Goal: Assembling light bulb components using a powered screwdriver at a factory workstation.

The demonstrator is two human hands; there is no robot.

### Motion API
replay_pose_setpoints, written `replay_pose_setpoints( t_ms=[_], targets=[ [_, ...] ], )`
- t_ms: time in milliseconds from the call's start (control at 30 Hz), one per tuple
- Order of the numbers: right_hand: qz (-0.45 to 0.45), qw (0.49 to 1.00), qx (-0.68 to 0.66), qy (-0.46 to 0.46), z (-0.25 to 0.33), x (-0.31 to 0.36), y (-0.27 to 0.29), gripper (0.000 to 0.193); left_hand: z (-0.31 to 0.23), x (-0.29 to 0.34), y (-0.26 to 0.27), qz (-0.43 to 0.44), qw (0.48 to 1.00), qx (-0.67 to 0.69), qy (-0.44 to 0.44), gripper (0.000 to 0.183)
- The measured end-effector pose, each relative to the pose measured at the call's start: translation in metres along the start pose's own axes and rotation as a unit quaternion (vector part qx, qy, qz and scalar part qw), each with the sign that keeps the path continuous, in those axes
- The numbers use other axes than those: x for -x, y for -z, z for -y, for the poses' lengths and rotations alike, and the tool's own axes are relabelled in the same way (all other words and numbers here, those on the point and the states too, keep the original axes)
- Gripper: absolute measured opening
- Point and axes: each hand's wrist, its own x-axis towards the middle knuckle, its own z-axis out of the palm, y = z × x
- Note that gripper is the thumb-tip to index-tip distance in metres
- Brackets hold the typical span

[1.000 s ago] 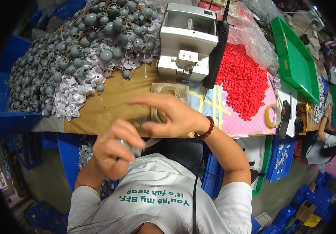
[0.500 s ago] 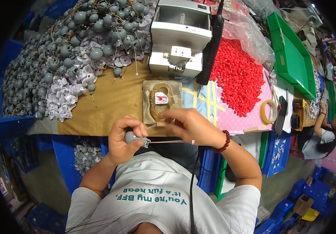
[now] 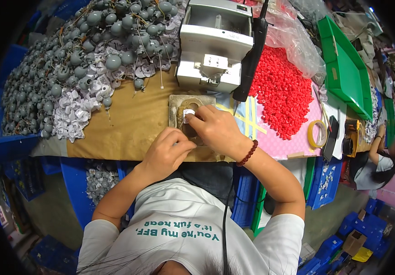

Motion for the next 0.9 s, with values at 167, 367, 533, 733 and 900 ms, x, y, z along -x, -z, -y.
replay_pose_setpoints(
  t_ms=[167,367,533,733,900],
  targets=[
    [0.031,0.999,0.002,0.022,-0.002,-0.001,0.003,0.034,0.000,0.001,-0.002,0.049,0.998,-0.020,-0.028,0.025],
    [0.055,0.997,0.033,0.032,0.004,-0.002,0.005,0.033,0.002,-0.006,0.006,0.065,0.997,-0.031,-0.029,0.025],
    [0.059,0.997,0.048,0.031,0.009,0.007,0.005,0.035,0.005,-0.017,0.027,0.029,0.984,-0.164,0.060,0.045],
    [0.014,0.989,-0.144,-0.042,-0.010,0.027,0.010,0.043,0.010,-0.015,0.002,0.051,0.962,-0.267,0.039,0.048],
    [0.000,0.959,-0.227,-0.169,-0.020,0.051,0.036,0.043,0.013,-0.015,-0.002,0.039,0.961,-0.272,0.025,0.044]
  ],
)
